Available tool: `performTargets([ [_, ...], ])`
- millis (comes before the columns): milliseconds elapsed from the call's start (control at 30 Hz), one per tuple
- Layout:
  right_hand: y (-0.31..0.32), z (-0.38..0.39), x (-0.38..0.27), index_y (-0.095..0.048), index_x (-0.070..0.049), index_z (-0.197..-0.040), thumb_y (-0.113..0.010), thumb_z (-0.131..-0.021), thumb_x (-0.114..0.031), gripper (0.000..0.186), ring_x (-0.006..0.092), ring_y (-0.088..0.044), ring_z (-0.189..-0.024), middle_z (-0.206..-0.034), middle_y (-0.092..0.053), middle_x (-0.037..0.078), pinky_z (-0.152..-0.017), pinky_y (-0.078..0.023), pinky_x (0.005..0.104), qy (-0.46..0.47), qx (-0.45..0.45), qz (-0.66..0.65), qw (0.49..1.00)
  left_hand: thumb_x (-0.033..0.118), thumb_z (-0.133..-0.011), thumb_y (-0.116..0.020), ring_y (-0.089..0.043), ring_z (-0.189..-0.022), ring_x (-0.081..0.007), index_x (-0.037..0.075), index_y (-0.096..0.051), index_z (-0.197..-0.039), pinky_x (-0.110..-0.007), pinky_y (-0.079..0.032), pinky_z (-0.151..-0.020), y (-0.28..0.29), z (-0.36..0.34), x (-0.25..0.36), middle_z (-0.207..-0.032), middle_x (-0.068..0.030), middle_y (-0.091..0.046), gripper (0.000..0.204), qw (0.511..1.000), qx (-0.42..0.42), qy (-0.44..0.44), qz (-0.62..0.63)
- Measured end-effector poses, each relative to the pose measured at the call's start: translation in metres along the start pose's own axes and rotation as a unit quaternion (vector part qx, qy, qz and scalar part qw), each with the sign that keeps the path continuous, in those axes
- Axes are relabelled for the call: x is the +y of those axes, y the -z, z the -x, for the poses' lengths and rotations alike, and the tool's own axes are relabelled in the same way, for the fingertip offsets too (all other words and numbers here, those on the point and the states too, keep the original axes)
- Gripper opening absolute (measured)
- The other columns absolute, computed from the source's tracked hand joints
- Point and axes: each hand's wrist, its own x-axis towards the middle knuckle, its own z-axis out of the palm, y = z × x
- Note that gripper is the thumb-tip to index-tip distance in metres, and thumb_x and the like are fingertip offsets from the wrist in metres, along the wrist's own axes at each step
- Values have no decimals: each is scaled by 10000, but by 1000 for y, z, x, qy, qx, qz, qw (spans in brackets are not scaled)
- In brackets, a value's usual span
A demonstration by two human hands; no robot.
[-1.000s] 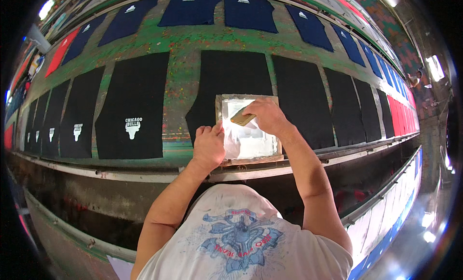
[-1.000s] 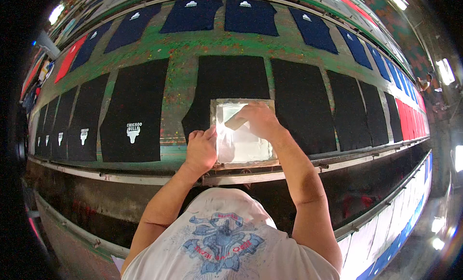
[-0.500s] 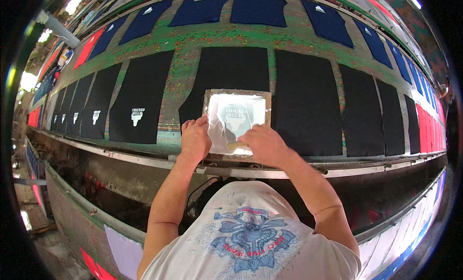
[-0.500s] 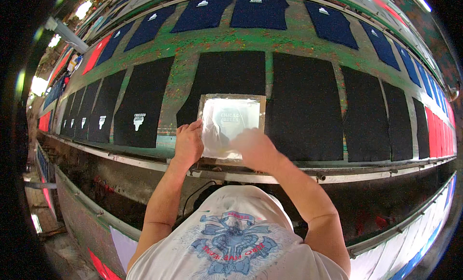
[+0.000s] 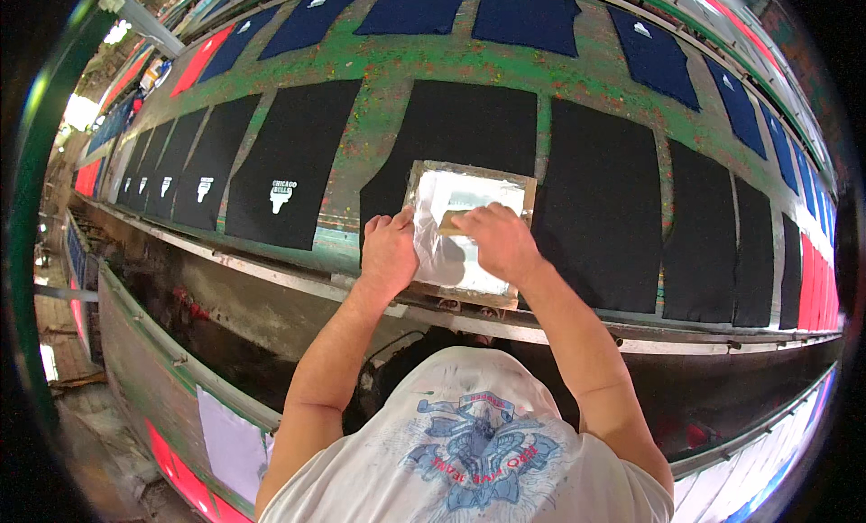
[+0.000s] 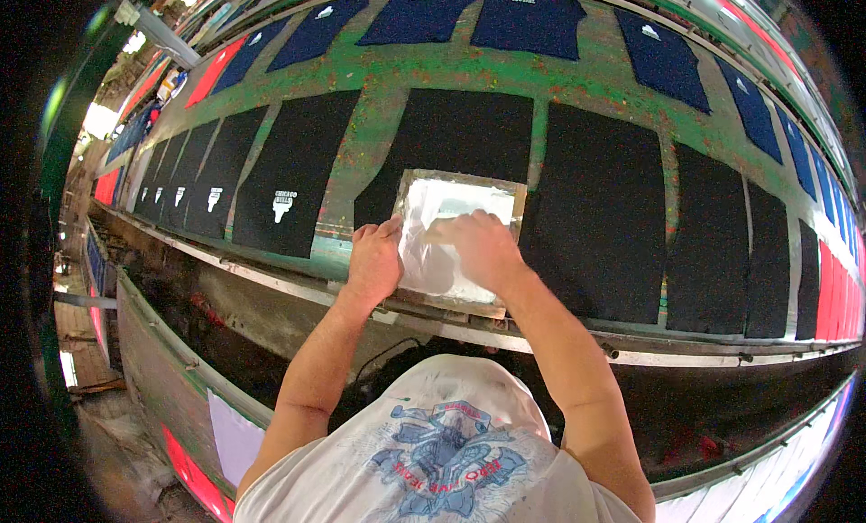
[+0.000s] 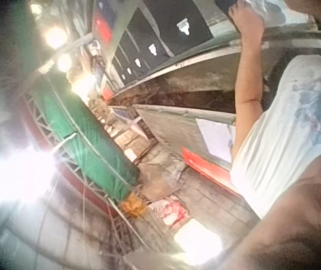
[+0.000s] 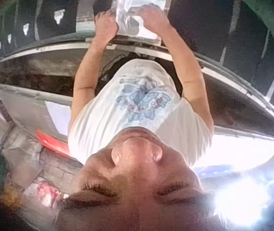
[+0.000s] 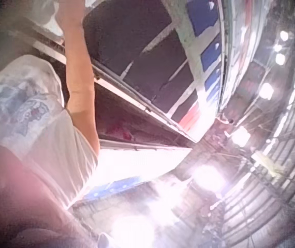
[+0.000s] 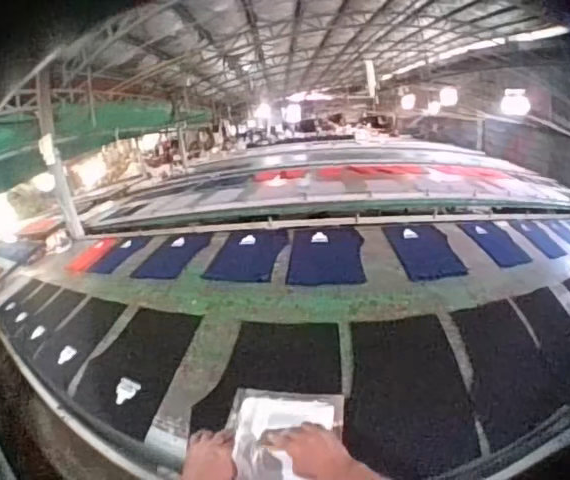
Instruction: The person folds a red t-shirt and then uses a squeegee to apply white ink through a screen printing frame onto several t-shirts laid out on a long table. The shirts include gray, black, and blue colors, and the person moves along the table to print each one.
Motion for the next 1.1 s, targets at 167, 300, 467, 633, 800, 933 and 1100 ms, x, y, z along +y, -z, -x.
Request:
performTargets([
  [167, -10, 33, -31, -747, -105, -1389, -729, -865, 2, 535, 313, -698, -1193, -1276, -743, 83, -1112, -549, 479, 34, 25, -2, 999, 16, -863, -708, -706, -1147, -355, -49, -776, -1178, -513, -519, -1109, 0, 4, -3, -1451, -147, -721, 329, 998, 14, 3, 60],
  [300, -20, 56, -47, -734, -105, -1411, -748, -872, -30, 544, 309, -680, -1222, -1330, -717, 94, -1102, -558, 497, 32, 18, 12, 999, -47, -859, -745, -705, -1186, -380, -55, -765, -1223, -474, -567, -1075, -12, 8, -11, -1457, -153, -720, 364, 981, 46, 36, 183],
  [467, -25, 71, -59, -732, -103, -1401, -773, -898, -88, 506, 319, -669, -1235, -1326, -714, 103, -1096, -558, 498, 31, 13, 12, 999, -59, -888, -813, -726, -1284, -381, 0, -765, -1321, -429, -599, -1079, -25, 11, -29, -1478, -185, -710, 439, 930, 82, 71, 350],
  [633, -4, 60, -54, -723, -99, -1405, -878, -879, -239, 566, 358, -647, -1279, -1385, -697, 115, -1122, -541, 506, 11, -31, -63, 997, -19, -887, -819, -742, -1214, -387, -2, -733, -1387, -427, -626, -1002, -30, 7, -30, -1433, -222, -697, 508, 894, 71, 155, 414],
  [800, 26, 30, -42, -679, -106, -1460, -924, -837, -275, 691, 374, -624, -1319, -1430, -670, 129, -1142, -529, 505, 20, -91, -78, 993, 14, -899, -828, -751, -1101, -396, -4, -711, -1415, -456, -621, -936, -19, 2, -38, -1292, -211, -727, 530, 930, 30, 95, 354],
  [933, 15, 39, -69, -651, -77, -1471, -879, -856, -168, 662, 377, -623, -1317, -1422, -669, 140, -1135, -529, 508, 51, -158, -5, 986, 5, -916, -814, -749, -1053, -414, 10, -719, -1406, -480, -609, -901, -15, 1, -43, -1189, -200, -737, 498, 938, 13, 75, 339],
  [1100, 11, 41, -56, -663, -46, -1465, -766, -917, -21, 558, 384, -657, -1293, -1393, -692, 166, -1152, -538, 493, -67, -93, -19, 993, 3, -930, -822, -729, -887, -336, 33, -738, -1406, -426, -608, -811, -17, 2, -48, -1137, -174, -729, 484, 910, 1, 116, 399],
])
